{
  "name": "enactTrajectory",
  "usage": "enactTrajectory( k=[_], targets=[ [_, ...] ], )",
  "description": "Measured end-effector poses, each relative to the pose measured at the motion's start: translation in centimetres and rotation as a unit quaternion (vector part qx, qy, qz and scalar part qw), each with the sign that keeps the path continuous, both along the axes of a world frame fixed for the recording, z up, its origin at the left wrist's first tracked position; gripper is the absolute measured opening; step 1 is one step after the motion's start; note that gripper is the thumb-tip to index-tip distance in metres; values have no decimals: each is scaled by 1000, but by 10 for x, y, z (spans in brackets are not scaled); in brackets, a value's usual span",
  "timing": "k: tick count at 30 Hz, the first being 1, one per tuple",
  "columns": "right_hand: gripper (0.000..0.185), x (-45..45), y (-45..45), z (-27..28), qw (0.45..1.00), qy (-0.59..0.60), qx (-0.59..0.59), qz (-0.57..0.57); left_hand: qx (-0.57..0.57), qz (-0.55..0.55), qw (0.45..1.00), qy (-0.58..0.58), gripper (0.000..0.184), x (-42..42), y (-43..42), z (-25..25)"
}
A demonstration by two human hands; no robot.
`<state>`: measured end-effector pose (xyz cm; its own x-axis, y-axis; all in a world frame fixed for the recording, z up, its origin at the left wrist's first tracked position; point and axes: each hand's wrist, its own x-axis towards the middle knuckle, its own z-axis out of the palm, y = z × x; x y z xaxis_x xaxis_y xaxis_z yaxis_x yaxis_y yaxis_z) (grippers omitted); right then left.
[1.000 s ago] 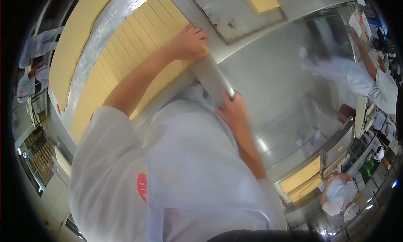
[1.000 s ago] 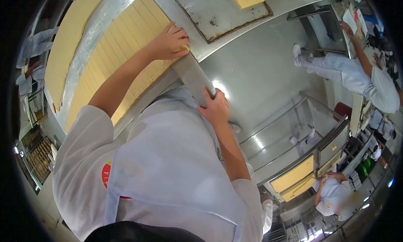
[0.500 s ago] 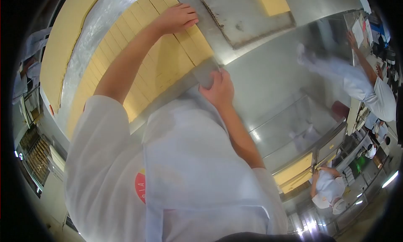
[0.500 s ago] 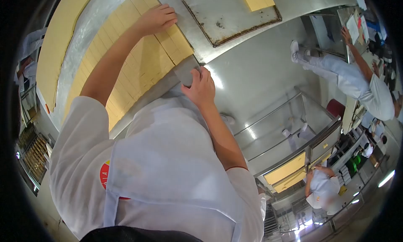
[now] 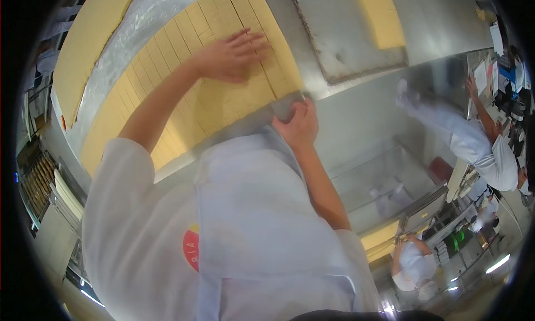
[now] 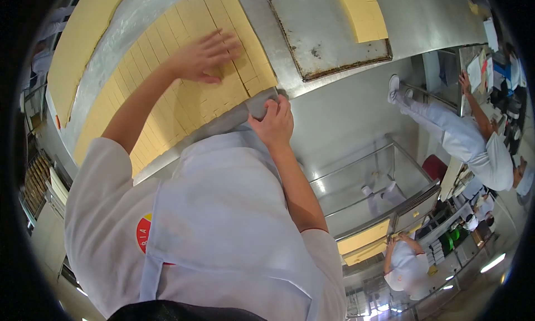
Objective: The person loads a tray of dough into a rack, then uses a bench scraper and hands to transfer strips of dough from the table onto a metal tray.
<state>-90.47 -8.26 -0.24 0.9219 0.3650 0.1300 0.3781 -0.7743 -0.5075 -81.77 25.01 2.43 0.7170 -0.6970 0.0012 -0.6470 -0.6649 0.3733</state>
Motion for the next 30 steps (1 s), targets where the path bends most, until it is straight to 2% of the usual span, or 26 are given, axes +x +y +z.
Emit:
enactTrajectory(
  k=[3, 9, 15, 18, 21, 23, 26, 30],
  targets=[
    [57, 4, 5, 5, 1000, 1, -4, 7, 7, 13, 1000, 0, 83, -17, -20, -4],
    [56, 18, 20, 9, 1000, 19, -3, 7, -45, 57, 997, -9, 74, -19, -19, -10],
    [59, 15, 12, -8, 999, 52, 7, 6, -58, 48, 997, -12, 65, -16, -27, -13],
    [60, 10, 0, -10, 997, 70, -11, 11, -81, 97, 991, -38, 65, -14, -28, -18],
    [61, 6, -8, -10, 997, 71, -14, 17, -96, 300, 947, -63, 65, 20, 11, -21],
    [62, 3, -12, -10, 998, 64, -13, 19, -104, 421, 897, -82, 74, 51, 51, -34],
    [62, 5, -10, -9, 998, 56, -10, 18, -48, 406, 904, -124, 64, 68, 89, -28],
    [62, 3, -7, -7, 999, 52, -11, 8, -6, 410, 912, 0, 66, 90, 81, -10]
  ],
)
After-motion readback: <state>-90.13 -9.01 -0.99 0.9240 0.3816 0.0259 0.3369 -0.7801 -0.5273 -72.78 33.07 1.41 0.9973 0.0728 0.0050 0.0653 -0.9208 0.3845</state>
